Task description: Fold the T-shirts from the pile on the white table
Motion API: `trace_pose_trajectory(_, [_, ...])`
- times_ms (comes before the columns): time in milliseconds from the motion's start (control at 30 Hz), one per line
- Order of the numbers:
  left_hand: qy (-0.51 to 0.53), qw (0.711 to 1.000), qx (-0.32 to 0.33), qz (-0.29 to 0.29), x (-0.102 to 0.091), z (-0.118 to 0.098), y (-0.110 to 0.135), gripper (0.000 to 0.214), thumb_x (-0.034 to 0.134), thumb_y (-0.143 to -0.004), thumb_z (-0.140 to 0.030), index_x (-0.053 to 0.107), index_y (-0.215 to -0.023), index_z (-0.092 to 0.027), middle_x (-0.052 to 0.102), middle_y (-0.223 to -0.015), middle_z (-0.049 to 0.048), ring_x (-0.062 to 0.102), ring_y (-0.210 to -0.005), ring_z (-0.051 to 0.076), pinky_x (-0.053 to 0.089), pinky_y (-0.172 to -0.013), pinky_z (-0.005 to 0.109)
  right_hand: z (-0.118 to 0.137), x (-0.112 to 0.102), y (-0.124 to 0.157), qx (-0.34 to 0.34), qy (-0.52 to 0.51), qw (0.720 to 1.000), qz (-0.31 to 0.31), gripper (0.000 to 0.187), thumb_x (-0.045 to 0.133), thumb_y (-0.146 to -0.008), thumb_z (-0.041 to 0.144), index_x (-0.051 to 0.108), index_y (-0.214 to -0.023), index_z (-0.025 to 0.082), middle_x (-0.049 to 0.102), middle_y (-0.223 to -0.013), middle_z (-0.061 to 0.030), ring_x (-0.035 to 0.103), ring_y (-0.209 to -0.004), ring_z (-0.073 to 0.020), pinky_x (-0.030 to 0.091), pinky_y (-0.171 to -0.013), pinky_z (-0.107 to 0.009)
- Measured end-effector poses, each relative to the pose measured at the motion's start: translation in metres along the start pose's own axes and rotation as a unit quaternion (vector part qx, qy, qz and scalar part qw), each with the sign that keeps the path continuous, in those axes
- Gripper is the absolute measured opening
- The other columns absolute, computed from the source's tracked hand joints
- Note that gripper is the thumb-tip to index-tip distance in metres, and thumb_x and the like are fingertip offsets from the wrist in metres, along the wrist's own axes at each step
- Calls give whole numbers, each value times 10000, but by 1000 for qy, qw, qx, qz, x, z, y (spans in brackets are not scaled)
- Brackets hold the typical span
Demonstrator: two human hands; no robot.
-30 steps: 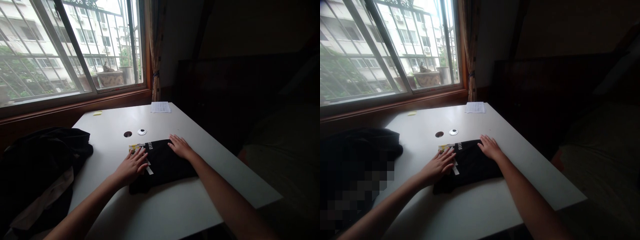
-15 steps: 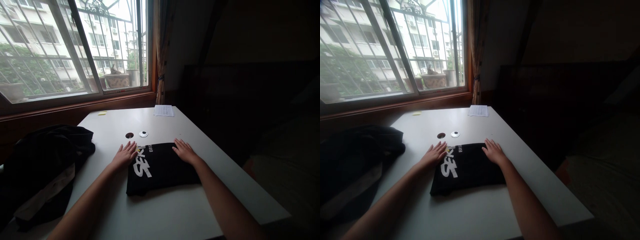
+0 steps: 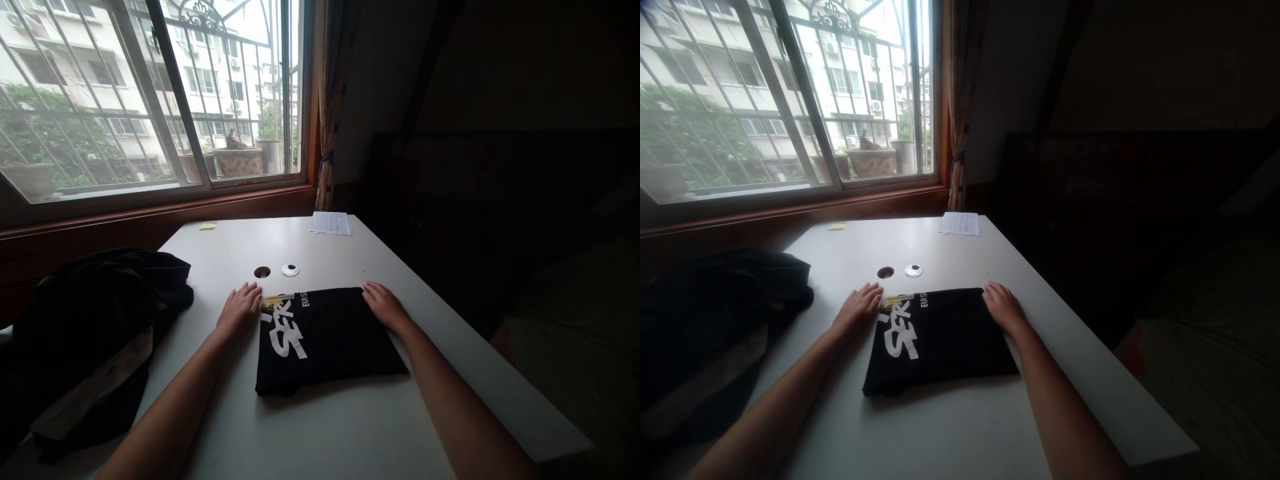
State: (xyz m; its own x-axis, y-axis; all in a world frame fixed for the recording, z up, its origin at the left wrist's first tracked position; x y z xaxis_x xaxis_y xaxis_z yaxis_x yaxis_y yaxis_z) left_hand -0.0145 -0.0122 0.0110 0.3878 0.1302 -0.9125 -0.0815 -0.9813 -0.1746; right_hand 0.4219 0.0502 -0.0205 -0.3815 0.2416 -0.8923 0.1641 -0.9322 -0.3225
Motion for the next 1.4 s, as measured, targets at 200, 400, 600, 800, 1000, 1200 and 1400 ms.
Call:
trace_pose_trajectory(200, [61, 997, 46, -15, -9, -6, 0, 406, 420, -1000, -503, 701, -1182, -272, 641, -1389, 70, 507, -1374, 324, 375, -1171, 537, 5, -3, -1, -21, -17, 1000, -11, 457, 431, -986, 440, 685, -1310, 239, 646, -1389, -79, 553, -1317, -277, 408, -1153, -464])
trace_pose_trajectory(400, [95, 991, 94, -11, -13, -13, 2, 260, 549, -940, -459, 676, -1051, -261, 665, -1326, 72, 567, -1281, 313, 471, -1080, 525, 9, -7, -3, -58, -43, 997, -3, 436, 454, -970, 398, 685, -1313, 260, 661, -1374, -63, 571, -1289, -274, 423, -1130, -476])
trace_pose_trajectory(600, [150, 985, 85, -15, -15, -14, 4, 170, 574, -908, -387, 619, -1002, -252, 692, -1144, 84, 634, -1106, 298, 557, -922, 488, 16, -10, -4, -62, -89, 994, 27, 446, 461, -948, 333, 670, -1336, 262, 657, -1378, -67, 570, -1299, -263, 427, -1135, -472])
trace_pose_trajectory(800, [219, 973, 75, -17, -13, -9, 5, 163, 541, -916, -400, 539, -945, -239, 660, -982, 49, 664, -869, 230, 587, -776, 426, 23, -12, -4, -69, -109, 991, 27, 444, 472, -927, 310, 683, -1311, 239, 665, -1351, -83, 563, -1286, -274, 412, -1142, -479])
trace_pose_trajectory(1000, [337, 940, -13, -48, -19, -2, 4, 354, 602, -886, -390, 517, -1192, -234, 679, -990, 41, 711, -883, 226, 613, -763, 400, 37, -13, -1, -93, -136, 986, 35, 415, 517, -896, 304, 695, -1267, 245, 679, -1260, -77, 582, -1209, -267, 438, -1104, -466])
trace_pose_trajectory(1200, [358, 923, -85, -115, -21, 8, 3, 436, 667, -859, -404, 528, -1232, -225, 703, -1036, 61, 730, -945, 248, 631, -782, 395, 54, -14, 4, -103, -125, 986, 26, 391, 535, -889, 257, 702, -1242, 226, 646, -1226, -92, 582, -1172, -264, 466, -1080, -462])
trace_pose_trajectory(1400, [332, 930, -77, -140, -16, 14, 0, 427, 644, -897, -371, 552, -1288, -228, 689, -1198, 88, 726, -958, 233, 648, -769, 400, 99, -23, 11, -226, -98, 969, 21, 434, 487, -969, 239, 631, -1378, 230, 570, -1463, -89, 459, -1410, -265, 326, -1220, -518])
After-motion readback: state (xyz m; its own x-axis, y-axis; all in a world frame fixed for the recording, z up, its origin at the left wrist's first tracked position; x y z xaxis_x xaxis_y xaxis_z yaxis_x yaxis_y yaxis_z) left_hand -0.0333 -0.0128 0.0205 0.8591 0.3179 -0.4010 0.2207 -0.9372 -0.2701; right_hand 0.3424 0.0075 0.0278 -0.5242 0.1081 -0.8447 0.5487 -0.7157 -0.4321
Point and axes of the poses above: each hand's wrist, its own y-axis away from the middle knuckle, its own x-axis out of the palm, z = x × y, the point moved 3 cm from there along -y, towards the middle knuckle
